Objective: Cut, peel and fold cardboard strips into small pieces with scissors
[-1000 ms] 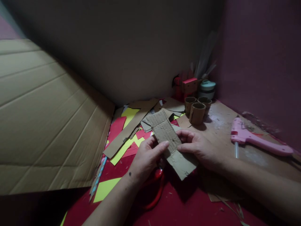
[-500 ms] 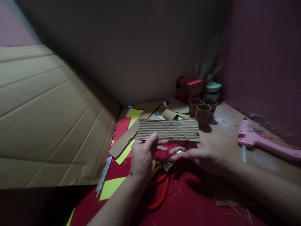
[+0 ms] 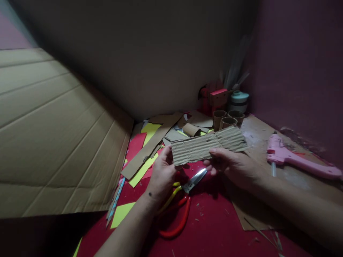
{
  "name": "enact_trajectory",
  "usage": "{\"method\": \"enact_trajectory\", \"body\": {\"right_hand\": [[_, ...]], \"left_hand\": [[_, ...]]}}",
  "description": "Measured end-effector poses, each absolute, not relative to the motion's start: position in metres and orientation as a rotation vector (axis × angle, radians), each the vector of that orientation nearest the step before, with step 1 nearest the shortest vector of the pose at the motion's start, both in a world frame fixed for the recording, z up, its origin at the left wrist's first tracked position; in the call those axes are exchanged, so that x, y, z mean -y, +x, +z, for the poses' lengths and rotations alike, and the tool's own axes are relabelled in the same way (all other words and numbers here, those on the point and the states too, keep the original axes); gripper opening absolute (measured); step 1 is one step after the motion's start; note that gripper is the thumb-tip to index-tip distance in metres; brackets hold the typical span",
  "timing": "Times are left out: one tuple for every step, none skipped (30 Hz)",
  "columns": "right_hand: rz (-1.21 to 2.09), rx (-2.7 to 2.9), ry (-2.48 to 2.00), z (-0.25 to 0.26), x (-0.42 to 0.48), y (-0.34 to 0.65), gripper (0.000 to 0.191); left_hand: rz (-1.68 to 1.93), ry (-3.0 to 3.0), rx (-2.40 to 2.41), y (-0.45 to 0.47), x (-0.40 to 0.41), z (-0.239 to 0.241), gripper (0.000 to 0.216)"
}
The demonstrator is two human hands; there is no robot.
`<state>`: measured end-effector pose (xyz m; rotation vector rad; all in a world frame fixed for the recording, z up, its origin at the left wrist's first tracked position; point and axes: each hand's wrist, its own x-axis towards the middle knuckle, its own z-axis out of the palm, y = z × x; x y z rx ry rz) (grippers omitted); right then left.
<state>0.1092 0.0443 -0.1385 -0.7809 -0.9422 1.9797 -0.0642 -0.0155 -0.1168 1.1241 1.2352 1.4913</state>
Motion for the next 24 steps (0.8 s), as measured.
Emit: {"method": "enact_trajectory", "body": {"right_hand": [[1.979,0.935,-0.814,-0.138,-0.045,0.11,0.019],[1.974,0.927,-0.835,-0.137,-0.045,0.11,0.019],[1.969,0.92,-0.851,-0.136,-0.046,0.11,0.018],[1.963,0.917,-0.864,-0.135,-0.046,0.11,0.018],[1.955,0.916,-0.874,-0.134,-0.047,0.111,0.018],[1.948,0.915,-0.881,-0.134,-0.048,0.111,0.018],[1.946,0.914,-0.881,-0.134,-0.048,0.112,0.018],[1.945,0.914,-0.869,-0.134,-0.049,0.112,0.018],[1.943,0.919,-0.841,-0.134,-0.049,0.112,0.017],[1.948,0.931,-0.797,-0.135,-0.049,0.112,0.015],[1.96,0.955,-0.742,-0.135,-0.048,0.112,0.015],[1.978,0.99,-0.679,-0.136,-0.046,0.112,0.015],[1.991,1.039,-0.617,-0.136,-0.044,0.111,0.017],[1.999,1.1,-0.566,-0.137,-0.041,0.11,0.019],[2.0,1.164,-0.537,-0.137,-0.039,0.109,0.02],[1.993,1.218,-0.529,-0.137,-0.036,0.108,0.023],[1.979,1.256,-0.533,-0.137,-0.034,0.107,0.025],[1.968,1.271,-0.543,-0.137,-0.032,0.107,0.027],[1.966,1.257,-0.555,-0.137,-0.031,0.106,0.029],[1.97,1.218,-0.557,-0.137,-0.032,0.106,0.03],[1.973,1.169,-0.549,-0.137,-0.032,0.106,0.031],[1.976,1.12,-0.538,-0.137,-0.034,0.106,0.03],[1.975,1.073,-0.53,-0.137,-0.035,0.106,0.029],[1.974,1.038,-0.527,-0.137,-0.036,0.105,0.028]], "left_hand": [[1.518,1.142,-1.212,-0.068,0.014,-0.117,0.038],[1.533,1.156,-1.187,-0.072,0.012,-0.117,0.036],[1.536,1.153,-1.17,-0.076,0.011,-0.117,0.033],[1.532,1.132,-1.161,-0.08,0.01,-0.117,0.029],[1.529,1.096,-1.157,-0.083,0.01,-0.116,0.024],[1.526,1.054,-1.147,-0.085,0.011,-0.115,0.022],[1.522,1.018,-1.134,-0.087,0.012,-0.115,0.023],[1.519,1.002,-1.126,-0.087,0.013,-0.113,0.024],[1.506,1.015,-1.128,-0.086,0.015,-0.112,0.025],[1.482,1.052,-1.138,-0.085,0.017,-0.111,0.024],[1.451,1.099,-1.153,-0.082,0.018,-0.109,0.022],[1.414,1.143,-1.17,-0.078,0.02,-0.107,0.019],[1.374,1.176,-1.185,-0.074,0.022,-0.106,0.016],[1.335,1.199,-1.191,-0.07,0.023,-0.104,0.014],[1.293,1.212,-1.199,-0.067,0.025,-0.101,0.015],[1.252,1.222,-1.222,-0.066,0.027,-0.099,0.018],[1.203,1.242,-1.266,-0.065,0.031,-0.096,0.021],[1.146,1.293,-1.335,-0.067,0.036,-0.094,0.022],[1.077,1.365,-1.433,-0.069,0.043,-0.093,0.023],[0.982,1.476,-1.556,-0.071,0.051,-0.092,0.021],[0.845,1.659,-1.693,-0.074,0.059,-0.094,0.02],[0.674,1.804,-1.868,-0.076,0.069,-0.097,0.02],[0.505,1.905,-2.035,-0.077,0.077,-0.101,0.018],[0.343,1.961,-2.12,-0.078,0.085,-0.107,0.016]]}}
